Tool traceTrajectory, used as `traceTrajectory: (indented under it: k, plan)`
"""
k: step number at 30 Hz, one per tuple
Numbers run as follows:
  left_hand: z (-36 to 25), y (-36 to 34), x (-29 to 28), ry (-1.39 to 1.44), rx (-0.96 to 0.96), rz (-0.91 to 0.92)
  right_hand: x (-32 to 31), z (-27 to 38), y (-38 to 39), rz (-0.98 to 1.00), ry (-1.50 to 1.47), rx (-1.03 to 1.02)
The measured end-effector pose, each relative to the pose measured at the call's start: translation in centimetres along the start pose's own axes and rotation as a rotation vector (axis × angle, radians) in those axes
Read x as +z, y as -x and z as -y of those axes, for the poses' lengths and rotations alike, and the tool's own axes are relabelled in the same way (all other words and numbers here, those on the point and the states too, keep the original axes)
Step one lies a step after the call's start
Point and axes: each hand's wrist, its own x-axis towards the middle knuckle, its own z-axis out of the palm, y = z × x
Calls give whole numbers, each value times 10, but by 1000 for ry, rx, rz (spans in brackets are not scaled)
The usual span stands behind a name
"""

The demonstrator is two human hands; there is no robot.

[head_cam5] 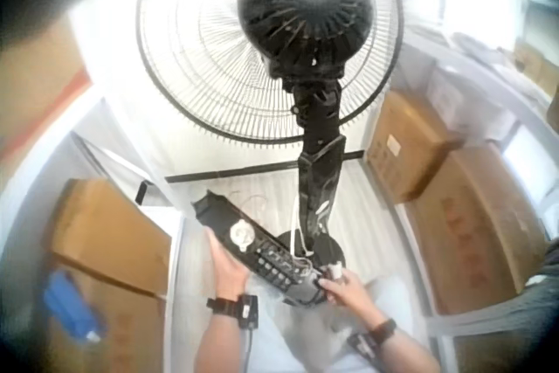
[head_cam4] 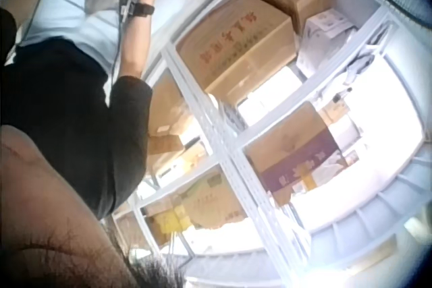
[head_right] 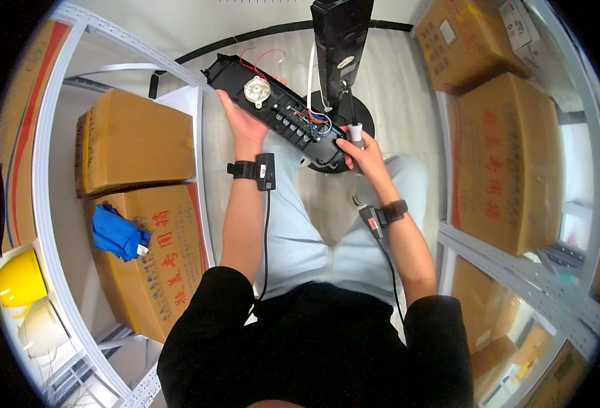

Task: The person uses a screwdriver to remove screws from the base of a standing fan, then opens the control housing to access internal wiring and components. The person continues to unscrew and adjust parts within the fan's control box.

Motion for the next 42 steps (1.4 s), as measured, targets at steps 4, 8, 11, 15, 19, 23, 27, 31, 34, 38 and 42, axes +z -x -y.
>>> traceTrajectory:
  k: [4, 8, 11, 15, 19, 23, 27, 31, 34, 38, 42]
  plan:
    - [7, -2, -18, 60, -22, -88, 6, -6, -3, -31, -64, 12]
    - [21, 13, -13, 76, -177, -99, 16, -4, -4, -76, -121, 40]
    - [25, 17, -19, 68, -200, -176, 16, 5, 1, -128, 22, 97]
    - [29, 25, -27, 56, -133, -181, 19, 32, 6, -260, 174, 26]
    - [32, 37, -28, -95, -2, -103, 21, 54, 9, -264, 25, -113]
    - [39, 45, -22, -86, 43, -180, 19, 64, 23, -204, 23, -146]
    - [45, 47, -27, -88, 53, -176, 7, 55, 45, -207, 71, -107]
    - [47, 53, -22, -174, 74, -139, -11, 62, 70, -183, 184, -174]
    - [50, 55, -24, -191, 70, -108, -40, 71, 79, -156, 490, -345]
    - [48, 57, -25, -164, 40, -61, -36, 114, 105, -119, 638, -334]
    - [49, 60, -38, -107, 46, -18, -16, 135, 122, -156, 793, -520]
